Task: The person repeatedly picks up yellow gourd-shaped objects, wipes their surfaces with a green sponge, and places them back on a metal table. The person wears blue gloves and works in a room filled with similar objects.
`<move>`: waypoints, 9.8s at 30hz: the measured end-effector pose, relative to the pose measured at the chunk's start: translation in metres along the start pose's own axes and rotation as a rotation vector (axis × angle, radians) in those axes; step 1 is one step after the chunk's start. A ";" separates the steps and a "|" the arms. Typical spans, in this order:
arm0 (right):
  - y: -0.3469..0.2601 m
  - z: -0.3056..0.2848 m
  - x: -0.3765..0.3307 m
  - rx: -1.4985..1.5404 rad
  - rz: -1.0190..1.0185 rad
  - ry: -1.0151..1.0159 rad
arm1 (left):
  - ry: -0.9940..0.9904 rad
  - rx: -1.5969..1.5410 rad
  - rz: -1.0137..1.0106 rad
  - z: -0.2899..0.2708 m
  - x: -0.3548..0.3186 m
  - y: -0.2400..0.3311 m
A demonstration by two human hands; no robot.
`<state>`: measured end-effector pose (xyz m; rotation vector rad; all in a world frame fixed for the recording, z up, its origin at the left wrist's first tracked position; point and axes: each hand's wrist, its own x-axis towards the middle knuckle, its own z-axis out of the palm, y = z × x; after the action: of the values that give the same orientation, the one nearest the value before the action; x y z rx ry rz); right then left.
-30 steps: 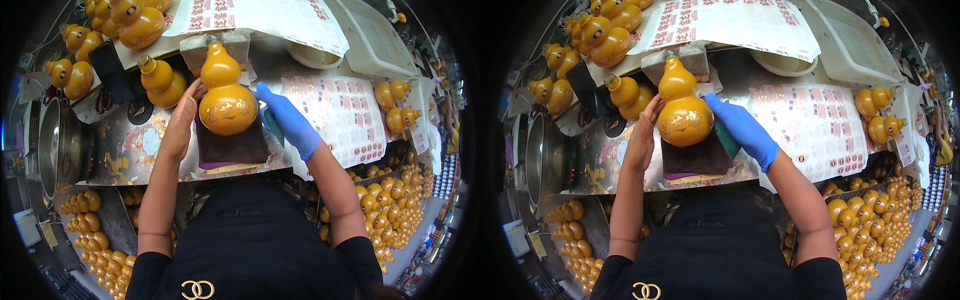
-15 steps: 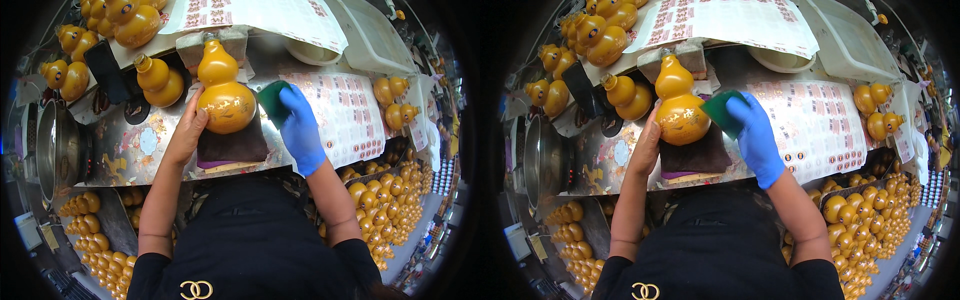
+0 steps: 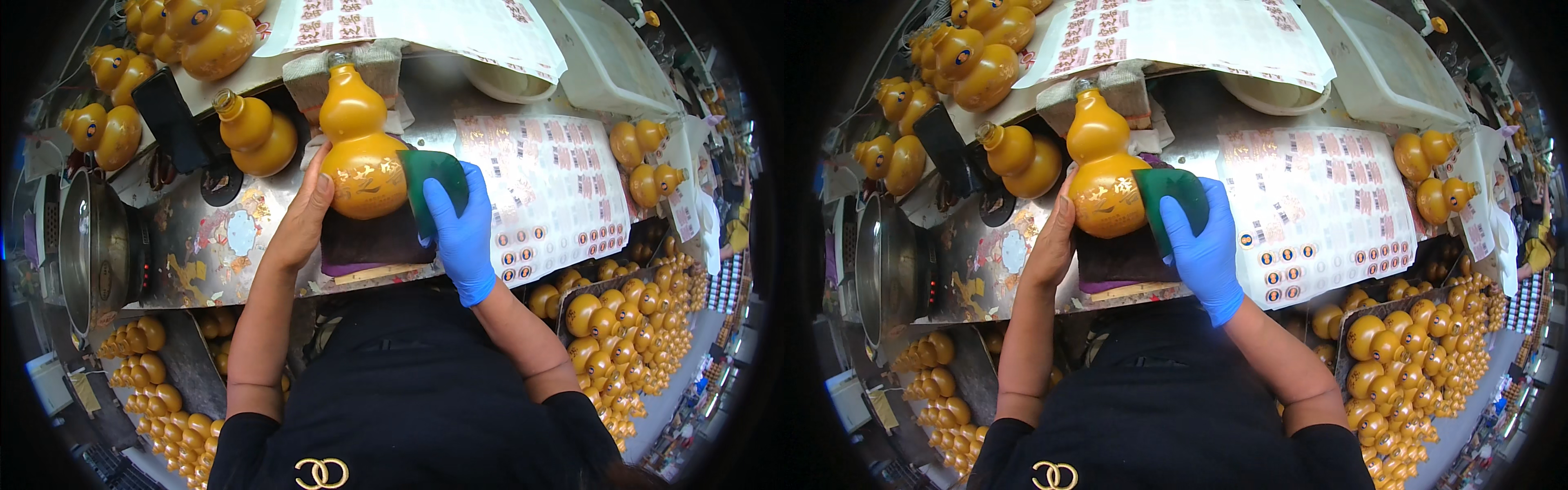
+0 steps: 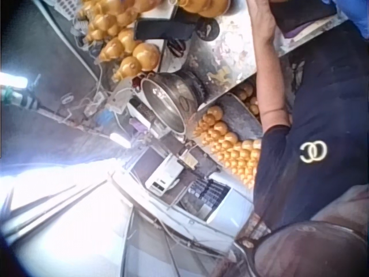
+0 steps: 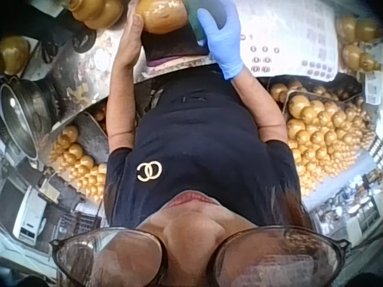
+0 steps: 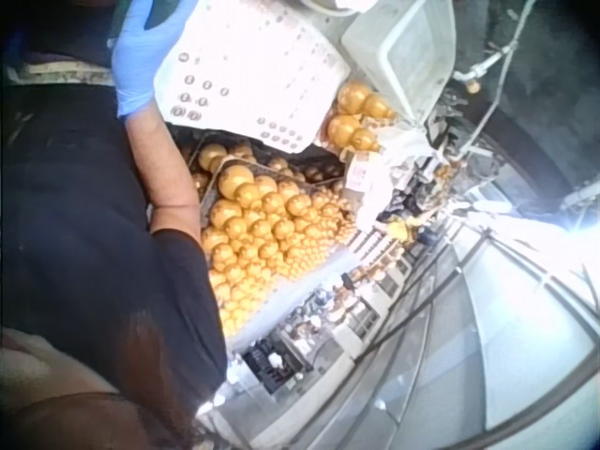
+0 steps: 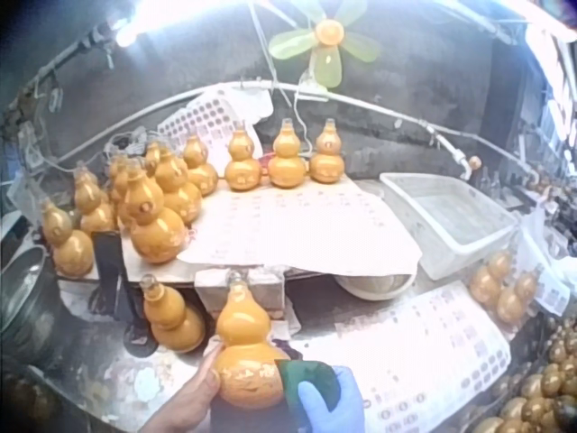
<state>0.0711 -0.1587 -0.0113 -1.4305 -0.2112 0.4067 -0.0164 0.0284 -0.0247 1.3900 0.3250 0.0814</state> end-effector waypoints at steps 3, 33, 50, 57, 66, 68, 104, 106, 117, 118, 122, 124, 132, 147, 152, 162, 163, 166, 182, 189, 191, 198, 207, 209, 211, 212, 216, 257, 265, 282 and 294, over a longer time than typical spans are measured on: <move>0.009 -0.006 0.005 0.017 -0.011 0.019 | -0.017 -0.012 0.005 0.000 0.000 0.003; -0.029 0.001 0.075 -0.141 0.381 -0.584 | 0.030 -0.192 -0.072 -0.001 0.008 0.006; -0.085 0.013 0.051 -0.441 -0.279 -0.696 | -0.036 -0.058 0.084 -0.003 0.000 0.008; -0.074 0.028 0.088 -0.587 -0.500 -0.647 | -0.006 -0.060 0.065 -0.009 0.004 0.006; -0.055 0.006 0.053 -0.287 -0.128 -0.455 | 0.126 0.019 0.176 0.016 0.012 0.017; -0.052 0.004 0.060 -0.341 -0.147 -0.437 | 0.106 -0.023 0.196 0.016 0.013 0.016; 0.003 0.055 -0.030 -1.051 -1.157 -0.273 | -0.182 -0.136 0.050 -0.019 0.017 0.011; 0.004 0.061 -0.031 -1.071 -1.111 -0.325 | -0.178 -0.190 0.025 -0.018 0.015 0.016; -0.081 0.046 0.037 -0.687 -0.416 -0.556 | -0.098 -0.224 0.016 -0.020 0.015 0.006; -0.078 0.048 0.045 -0.687 -0.536 -0.561 | -0.104 -0.206 0.016 -0.022 0.017 0.000; -0.085 0.058 0.070 -0.750 -0.526 -0.715 | -0.066 -0.236 -0.028 -0.023 0.020 -0.004; -0.082 0.059 0.080 -0.746 -0.521 -0.734 | -0.057 -0.253 -0.030 -0.021 0.018 -0.002; -0.074 0.056 0.080 -0.684 -0.884 -0.487 | -0.033 -0.246 -0.002 -0.016 0.015 0.002; -0.006 -0.020 -0.005 -1.031 -1.305 -0.467 | 0.033 -0.101 0.044 0.000 0.013 0.008; -0.010 -0.027 0.001 -0.695 -1.052 -0.556 | 0.072 -0.030 0.164 0.019 0.013 0.025; -0.014 -0.037 0.089 -0.017 -0.079 -0.252 | 0.223 -0.176 0.101 0.017 0.024 0.017; -0.009 -0.040 0.083 0.111 0.004 -0.234 | 0.239 -0.198 0.097 0.013 0.022 0.014; -0.007 -0.074 0.053 0.592 0.247 -0.037 | 0.213 -0.259 0.092 0.003 0.021 0.002; 0.061 -0.272 -0.058 0.488 0.113 0.971 | 0.207 -0.185 0.132 0.003 0.013 0.002; 0.019 -0.237 -0.048 0.067 -0.067 0.843 | 0.224 -0.123 0.146 -0.012 0.019 0.011; -0.020 -0.208 -0.024 -0.026 0.014 0.556 | 0.242 -0.126 0.158 -0.009 0.034 0.016; -0.117 -0.038 0.083 -0.564 -0.141 -0.648 | 0.117 -0.342 0.110 0.000 0.045 0.030; -0.118 0.051 0.153 -1.007 -0.270 -1.063 | 0.006 -0.399 0.067 -0.004 0.052 0.032; -0.119 0.053 0.158 -0.961 -0.269 -1.058 | -0.037 -0.408 0.084 -0.008 0.054 0.032; -0.103 0.049 0.163 -0.783 -0.219 -1.008 | -0.046 -0.424 0.065 -0.009 0.054 0.031; -0.096 0.046 0.162 -0.697 -0.204 -0.951 | -0.050 -0.431 0.057 -0.009 0.054 0.031; -0.080 0.033 0.138 -0.299 0.076 -0.511 | -0.008 -0.444 0.024 -0.005 0.052 0.045; -0.045 0.028 0.116 -0.270 0.220 -0.570 | 0.057 -0.357 0.085 0.002 0.053 0.034; -0.038 0.024 0.120 -0.125 0.233 -0.633 | 0.025 -0.360 0.056 -0.001 0.055 0.034; -0.027 0.029 0.120 -0.303 0.144 -0.540 | 0.019 -0.362 0.028 -0.003 0.060 0.035; -0.020 0.026 0.124 -0.200 0.165 -0.570 | -0.059 -0.386 0.086 -0.010 0.062 0.025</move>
<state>0.1770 -0.0878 0.0000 -1.5040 -0.6090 0.9492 0.0436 0.0577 -0.0127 1.0206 0.1874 0.1653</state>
